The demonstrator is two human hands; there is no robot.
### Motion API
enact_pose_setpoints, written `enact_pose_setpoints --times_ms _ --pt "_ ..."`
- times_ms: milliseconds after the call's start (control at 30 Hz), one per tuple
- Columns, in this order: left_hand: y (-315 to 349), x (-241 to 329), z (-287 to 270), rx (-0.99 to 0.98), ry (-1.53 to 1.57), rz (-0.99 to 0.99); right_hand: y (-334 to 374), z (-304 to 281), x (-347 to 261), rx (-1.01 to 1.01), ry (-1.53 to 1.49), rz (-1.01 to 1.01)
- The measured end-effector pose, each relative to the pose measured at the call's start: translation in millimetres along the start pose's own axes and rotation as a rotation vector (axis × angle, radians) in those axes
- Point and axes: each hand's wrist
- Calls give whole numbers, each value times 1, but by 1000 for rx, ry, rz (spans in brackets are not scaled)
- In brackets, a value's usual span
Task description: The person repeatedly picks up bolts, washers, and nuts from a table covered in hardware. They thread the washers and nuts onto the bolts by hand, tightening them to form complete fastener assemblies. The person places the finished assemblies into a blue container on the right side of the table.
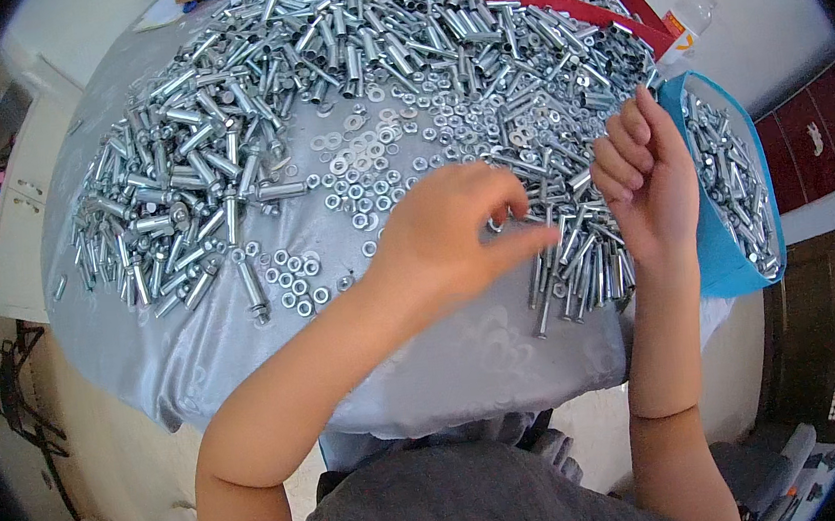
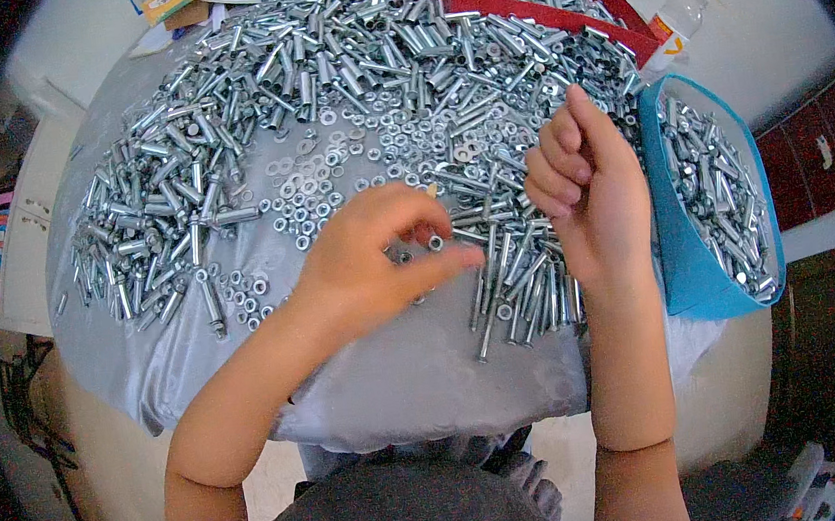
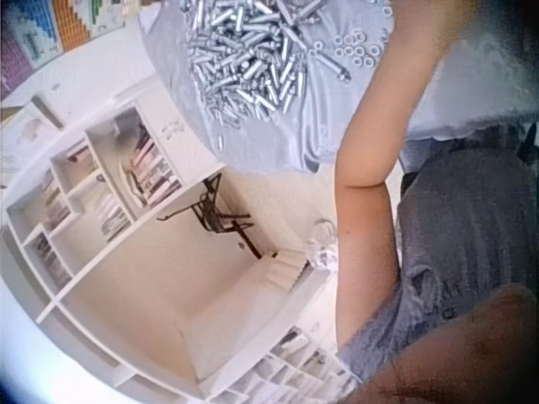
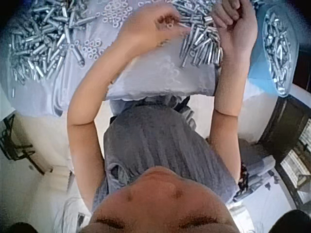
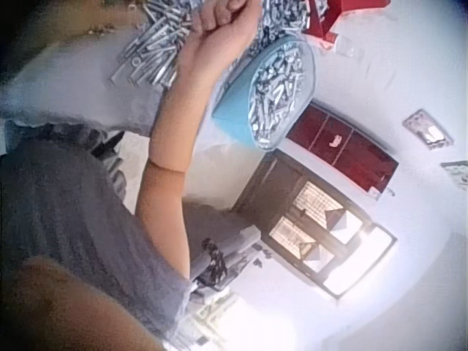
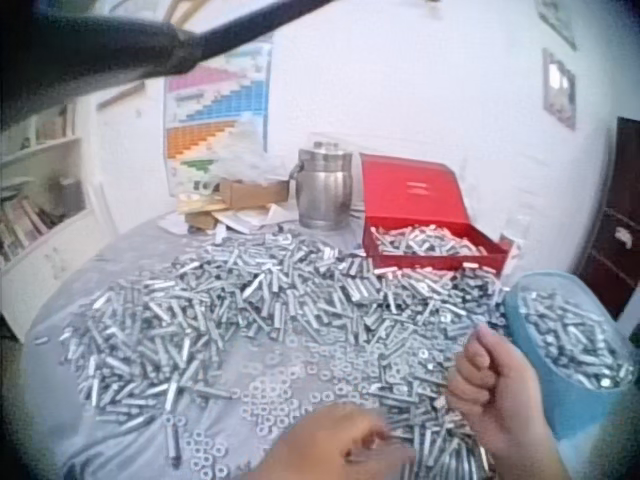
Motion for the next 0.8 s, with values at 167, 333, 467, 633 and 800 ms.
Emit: enact_pose_setpoints --times_ms 167,333,467,633,800 --pt "6 6 15 -115 -219 335 -3 -9 -11 17 67 -77" --pt "5 1 21 -123 -261 378 -1 -14 -20 38 90 -115" --pt "5 -5 25 -153 -403 462 -3 -23 -30 117 146 -161" --pt "0 -5 18 -186 -465 494 -9 -35 -35 325 419 -181" --pt "-2 -4 12 -202 -445 521 -5 -39 -23 53 1334 -134"
Point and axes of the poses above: each hand's wrist, its own y-axis away from the middle knuckle, its own z-axis out of the palm, x = y × z, and after that the axes turned 7 degrees about z, right-handed
